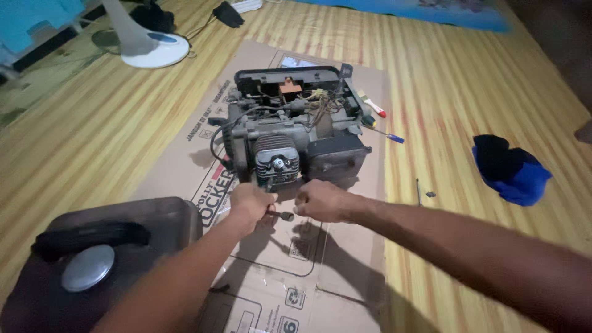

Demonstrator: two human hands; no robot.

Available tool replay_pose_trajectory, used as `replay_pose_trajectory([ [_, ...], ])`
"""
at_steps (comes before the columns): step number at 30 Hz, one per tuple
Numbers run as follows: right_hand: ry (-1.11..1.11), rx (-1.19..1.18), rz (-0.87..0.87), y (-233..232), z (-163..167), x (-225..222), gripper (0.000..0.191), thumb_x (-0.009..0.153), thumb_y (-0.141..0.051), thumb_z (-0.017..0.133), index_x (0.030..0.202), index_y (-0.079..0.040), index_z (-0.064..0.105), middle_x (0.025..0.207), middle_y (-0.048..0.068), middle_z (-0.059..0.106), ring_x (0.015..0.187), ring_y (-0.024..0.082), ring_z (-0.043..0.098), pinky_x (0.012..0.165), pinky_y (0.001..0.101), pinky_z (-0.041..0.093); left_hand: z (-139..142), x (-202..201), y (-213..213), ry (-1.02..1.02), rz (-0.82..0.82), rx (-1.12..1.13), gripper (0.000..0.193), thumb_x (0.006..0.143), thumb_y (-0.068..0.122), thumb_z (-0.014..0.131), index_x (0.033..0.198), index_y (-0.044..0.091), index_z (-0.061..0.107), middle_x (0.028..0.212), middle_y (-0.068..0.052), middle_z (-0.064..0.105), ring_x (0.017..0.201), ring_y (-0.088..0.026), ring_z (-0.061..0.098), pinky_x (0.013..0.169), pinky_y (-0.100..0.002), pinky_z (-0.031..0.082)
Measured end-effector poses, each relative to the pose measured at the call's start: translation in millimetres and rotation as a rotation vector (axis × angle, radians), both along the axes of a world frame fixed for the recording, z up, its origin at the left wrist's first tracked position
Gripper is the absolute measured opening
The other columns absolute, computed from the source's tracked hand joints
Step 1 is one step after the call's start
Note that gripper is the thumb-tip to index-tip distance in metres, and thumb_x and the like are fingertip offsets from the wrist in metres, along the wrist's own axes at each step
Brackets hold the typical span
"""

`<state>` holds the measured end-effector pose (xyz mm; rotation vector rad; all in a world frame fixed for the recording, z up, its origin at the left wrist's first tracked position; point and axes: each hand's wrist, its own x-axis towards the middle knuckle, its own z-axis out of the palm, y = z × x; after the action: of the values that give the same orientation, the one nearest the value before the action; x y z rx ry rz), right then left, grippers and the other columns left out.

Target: The person works on a small gasoline engine laid on cardboard, using a socket wrench to loosen and remove bolts from the cylinder head area. They then lift the cylinder head off the engine block and wipe it with a blue cloth.

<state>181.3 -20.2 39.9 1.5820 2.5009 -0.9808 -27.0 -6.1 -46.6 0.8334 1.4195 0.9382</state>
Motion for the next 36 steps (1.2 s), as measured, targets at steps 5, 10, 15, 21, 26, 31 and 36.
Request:
replay_pose_trajectory([
  [5,0.141,-0.241,-0.107,-1,-7,-7,0.035,0.091,-0.032,0.064,0.11,-0.005,0.075,0.097,0.011,0.078,0.084,0.021,0.071,0.077,0.0388,0.058,9,2,-8,0.51,-0.085,0.113,0.024,0.083,0.018,0.08,0.074,-0.003,0.075,0.07,-0.014,0.075,0.057,-0.021,0.068,0.054,-0.039,0.053],
  [10,0.56,-0.405,-0.437,6,-44,-40,0.034,0.102,-0.031,0.053,0.1,-0.004,0.073,0.084,0.007,0.07,0.07,0.015,0.061,0.061,0.0339,0.051,4,-3,1,0.652,-0.101,0.058,0.017,0.081,0.019,0.079,0.078,0.002,0.077,0.076,-0.015,0.075,0.063,-0.025,0.071,0.063,-0.042,0.055],
  [15,0.988,-0.734,-0.782,-3,-68,-53,0.031,0.105,-0.03,0.047,0.1,-0.009,0.07,0.08,0.005,0.068,0.061,0.015,0.054,0.054,0.0325,0.045,-5,-13,14,0.829,-0.318,0.066,0.026,0.082,0.028,0.08,0.077,0.002,0.076,0.08,-0.016,0.074,0.073,-0.028,0.072,0.074,-0.042,0.056],
  [21,1.046,-0.794,-0.901,11,-79,-56,0.022,0.103,-0.028,0.053,0.101,-0.014,0.07,0.086,0.0,0.069,0.071,0.013,0.063,0.066,0.0341,0.051,6,-18,19,0.882,-0.42,0.088,0.034,0.082,0.036,0.079,0.091,0.003,0.078,0.097,-0.022,0.073,0.095,-0.039,0.071,0.085,-0.044,0.056],
  [26,1.328,-0.925,-0.757,20,-96,-63,0.022,0.104,-0.029,0.061,0.098,-0.009,0.069,0.08,0.003,0.063,0.068,0.018,0.059,0.065,0.0405,0.055,19,-18,19,0.937,-0.504,0.055,0.03,0.088,0.027,0.072,0.1,-0.001,0.075,0.103,-0.027,0.072,0.102,-0.041,0.071,0.089,-0.046,0.056],
  [31,1.246,-0.928,-0.843,28,-108,-61,0.019,0.1,-0.026,0.057,0.098,-0.01,0.067,0.088,0.004,0.068,0.077,0.019,0.067,0.066,0.0398,0.053,18,-11,9,0.947,-0.472,0.078,0.031,0.091,0.023,0.068,0.105,-0.005,0.072,0.108,-0.029,0.069,0.106,-0.042,0.068,0.09,-0.047,0.055],
  [36,1.316,-0.945,-0.782,30,-118,-64,0.021,0.103,-0.023,0.056,0.1,-0.005,0.067,0.087,0.006,0.065,0.076,0.02,0.066,0.069,0.0418,0.057,11,-9,5,0.801,-0.423,-0.039,0.028,0.096,0.018,0.055,0.103,-0.005,0.069,0.105,-0.027,0.073,0.097,-0.04,0.076,0.082,-0.049,0.059],
])
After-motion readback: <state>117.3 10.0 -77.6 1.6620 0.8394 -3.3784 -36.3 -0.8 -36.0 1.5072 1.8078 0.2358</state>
